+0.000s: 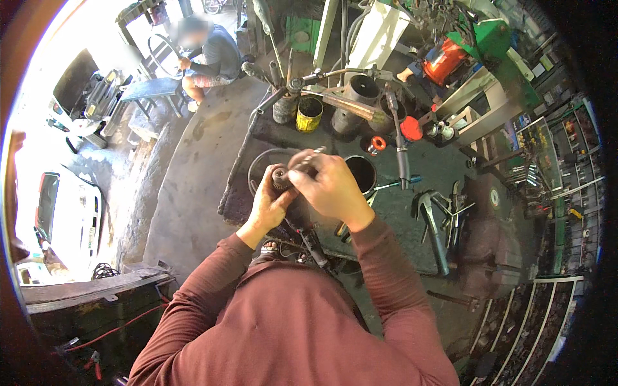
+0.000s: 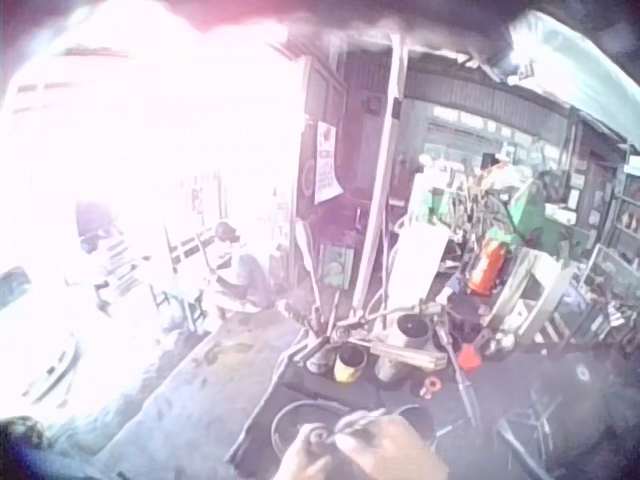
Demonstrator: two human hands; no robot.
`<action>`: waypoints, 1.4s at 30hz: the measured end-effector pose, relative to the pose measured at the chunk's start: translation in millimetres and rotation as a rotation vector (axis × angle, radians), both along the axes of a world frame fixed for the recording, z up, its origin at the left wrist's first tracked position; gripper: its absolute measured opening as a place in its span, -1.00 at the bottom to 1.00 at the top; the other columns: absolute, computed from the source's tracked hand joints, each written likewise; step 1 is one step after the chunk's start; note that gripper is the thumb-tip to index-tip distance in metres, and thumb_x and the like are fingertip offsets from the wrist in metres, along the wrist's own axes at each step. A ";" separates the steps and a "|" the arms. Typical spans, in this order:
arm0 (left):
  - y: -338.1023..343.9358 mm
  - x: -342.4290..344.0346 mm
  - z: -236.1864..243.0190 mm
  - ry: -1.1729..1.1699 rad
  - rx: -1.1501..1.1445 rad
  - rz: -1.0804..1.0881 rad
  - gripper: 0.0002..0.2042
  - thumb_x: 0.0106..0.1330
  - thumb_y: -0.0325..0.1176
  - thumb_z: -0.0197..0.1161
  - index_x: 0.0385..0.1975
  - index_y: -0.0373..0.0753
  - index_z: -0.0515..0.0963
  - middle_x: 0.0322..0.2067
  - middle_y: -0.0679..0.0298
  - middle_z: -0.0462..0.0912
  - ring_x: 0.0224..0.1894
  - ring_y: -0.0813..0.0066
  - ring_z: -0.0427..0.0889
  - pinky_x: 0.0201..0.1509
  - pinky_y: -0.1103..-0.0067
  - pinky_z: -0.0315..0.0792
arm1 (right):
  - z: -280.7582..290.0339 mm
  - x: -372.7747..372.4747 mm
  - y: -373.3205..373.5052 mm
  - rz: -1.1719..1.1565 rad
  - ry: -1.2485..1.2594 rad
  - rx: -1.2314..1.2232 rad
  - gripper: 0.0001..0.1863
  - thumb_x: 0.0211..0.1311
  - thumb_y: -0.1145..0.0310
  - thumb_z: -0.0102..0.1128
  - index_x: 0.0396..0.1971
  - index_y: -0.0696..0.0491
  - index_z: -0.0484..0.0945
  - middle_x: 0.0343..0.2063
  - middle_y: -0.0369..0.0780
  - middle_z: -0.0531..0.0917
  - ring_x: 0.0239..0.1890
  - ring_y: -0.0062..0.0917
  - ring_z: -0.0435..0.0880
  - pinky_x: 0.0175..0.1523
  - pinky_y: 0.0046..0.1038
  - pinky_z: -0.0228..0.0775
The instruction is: The person operates a drill press to work on a metal part, then moves to a workbench to assemble and adjust a cylindrical metal component using hand tools. The person also handles a power drill and an extension cord while moving between the workbench and a vehicle outside.
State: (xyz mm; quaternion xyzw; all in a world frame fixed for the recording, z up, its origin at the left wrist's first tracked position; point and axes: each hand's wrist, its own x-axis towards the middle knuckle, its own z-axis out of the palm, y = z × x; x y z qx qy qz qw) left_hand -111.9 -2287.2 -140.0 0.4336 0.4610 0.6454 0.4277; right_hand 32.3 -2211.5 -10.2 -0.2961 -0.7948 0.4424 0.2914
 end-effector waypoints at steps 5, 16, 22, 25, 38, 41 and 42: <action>9.9 5.9 -4.1 -0.002 0.048 -0.059 -0.54 0.34 -0.51 0.37 0.20 -0.26 0.37 -0.03 0.20 0.58 0.05 0.46 0.55 0.19 0.46 0.46 | -5.4 -13.3 20.8 0.028 -0.067 -0.049 -0.85 0.25 0.44 0.21 -0.31 0.22 0.67 -0.40 -0.03 0.78 -0.32 -0.31 0.80 -0.16 -0.32 0.59; 14.5 8.0 1.2 0.187 0.037 0.002 -0.48 0.33 -0.37 0.41 0.24 -0.22 0.35 -0.04 0.00 0.67 0.02 0.14 0.69 0.15 0.34 0.53 | 29.9 -26.1 32.8 0.172 -0.444 0.433 -0.78 0.21 0.31 0.24 -0.34 0.19 0.66 -0.41 0.10 0.69 -0.27 0.08 0.69 -0.19 -0.05 0.55; 18.7 10.2 -2.9 0.229 -0.025 -0.040 -0.47 0.31 -0.35 0.44 0.22 -0.19 0.37 -0.05 0.00 0.67 0.01 0.11 0.69 0.15 0.31 0.53 | 4.0 -4.9 25.6 -0.025 0.012 0.023 -0.89 0.20 0.46 0.12 -0.41 0.19 0.55 -0.45 -0.03 0.69 -0.40 -0.15 0.70 -0.23 -0.19 0.52; 17.3 6.5 3.1 0.249 -0.002 -0.111 -0.44 0.32 -0.40 0.38 0.31 -0.20 0.35 0.05 0.07 0.63 0.12 0.27 0.62 0.26 0.38 0.47 | -18.4 7.2 12.9 -0.157 0.021 0.386 -0.91 0.25 0.49 0.12 -0.31 0.16 0.56 -0.48 0.02 0.68 -0.43 -0.02 0.68 -0.22 -0.10 0.53; 27.6 -37.6 7.3 0.372 -0.063 -0.074 -0.56 0.19 -0.32 0.54 -0.04 -0.33 0.50 -0.11 0.25 0.66 -0.14 0.45 0.59 0.06 0.48 0.48 | -49.4 -16.0 4.3 -0.145 -0.352 0.379 -0.59 0.32 0.03 0.30 -0.32 0.15 0.63 -0.40 0.05 0.74 -0.30 0.00 0.77 -0.18 -0.04 0.60; 29.3 -22.7 1.5 0.615 -0.062 0.155 -0.57 0.23 -0.37 0.49 0.02 -0.31 0.48 -0.10 0.27 0.62 -0.09 0.32 0.56 0.15 0.44 0.44 | -50.9 -21.3 7.4 -0.158 -0.369 0.358 -0.60 0.25 0.06 0.34 -0.32 0.17 0.66 -0.44 0.05 0.75 -0.32 0.00 0.79 -0.17 -0.03 0.61; 26.8 -23.1 1.8 0.482 -0.039 0.072 -0.58 0.25 -0.38 0.46 0.05 -0.31 0.47 -0.06 0.27 0.60 -0.04 0.33 0.54 0.19 0.45 0.42 | -49.2 -22.3 7.4 -0.162 -0.372 0.353 -0.61 0.25 0.07 0.33 -0.32 0.16 0.66 -0.44 0.05 0.75 -0.33 -0.01 0.79 -0.18 -0.04 0.62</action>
